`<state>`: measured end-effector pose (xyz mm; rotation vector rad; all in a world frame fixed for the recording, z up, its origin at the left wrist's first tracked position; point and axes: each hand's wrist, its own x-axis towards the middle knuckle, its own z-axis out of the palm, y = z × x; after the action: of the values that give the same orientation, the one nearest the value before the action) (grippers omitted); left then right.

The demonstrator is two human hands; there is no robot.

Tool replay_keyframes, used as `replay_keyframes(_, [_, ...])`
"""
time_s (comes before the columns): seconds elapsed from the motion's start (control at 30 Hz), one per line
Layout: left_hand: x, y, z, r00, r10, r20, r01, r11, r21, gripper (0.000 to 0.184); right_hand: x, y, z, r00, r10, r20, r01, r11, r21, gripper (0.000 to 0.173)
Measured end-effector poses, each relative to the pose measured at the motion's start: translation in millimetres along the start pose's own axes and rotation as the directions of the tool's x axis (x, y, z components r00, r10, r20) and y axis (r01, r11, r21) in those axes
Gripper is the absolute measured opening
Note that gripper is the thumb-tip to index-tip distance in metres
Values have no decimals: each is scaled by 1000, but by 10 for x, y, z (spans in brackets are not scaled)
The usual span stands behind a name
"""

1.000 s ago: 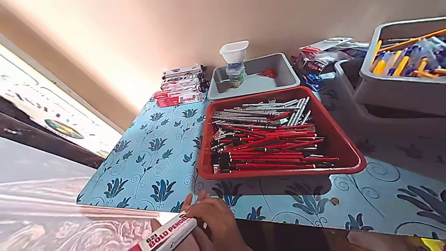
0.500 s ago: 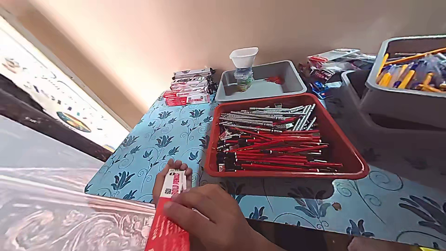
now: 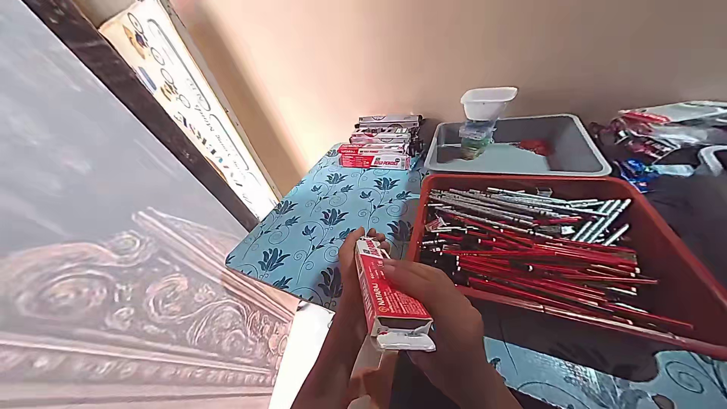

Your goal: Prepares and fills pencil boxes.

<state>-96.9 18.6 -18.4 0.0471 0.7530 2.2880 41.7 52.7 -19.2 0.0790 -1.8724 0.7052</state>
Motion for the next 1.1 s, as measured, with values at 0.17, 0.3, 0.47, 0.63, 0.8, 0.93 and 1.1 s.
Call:
replay_keyframes(0.17, [236, -108, -103, 999, 41, 32, -40, 999, -30, 39, -73, -110, -94, 993, -56, -106, 55, 998, -5, 25])
replay_keyframes(0.3, [235, -82, -15, 997, 14, -74, -19, 997, -75, 33, -122, -113, -78, 992, -79, -103, 73, 996, -57, 24])
replay_keyframes(0.47, [356, -166, -160, 996, 45, -82, -49, 998, -46, 36, -163, -95, -73, 993, 40, -108, -32, 997, 75, 33])
replay_keyframes(0.63, [296, -161, 27, 977, -38, -208, 22, 997, -77, 34, -70, -57, -177, 993, 97, -67, -97, 995, -7, 13])
replay_keyframes(0.8, [211, -108, 116, 959, 13, -285, 19, 994, 109, 27, 81, -30, -568, 979, 1, 202, 51, 966, -255, 16])
replay_keyframes(0.93, [175, -97, 164, 954, 10, -300, 73, 961, 265, 26, 212, -15, -783, 928, -55, 368, 199, 909, -365, 16])
replay_keyframes(1.1, [116, -91, 216, 955, -67, -289, 136, 965, 226, 25, 174, 19, -795, 937, -150, 315, 245, 925, -290, 9])
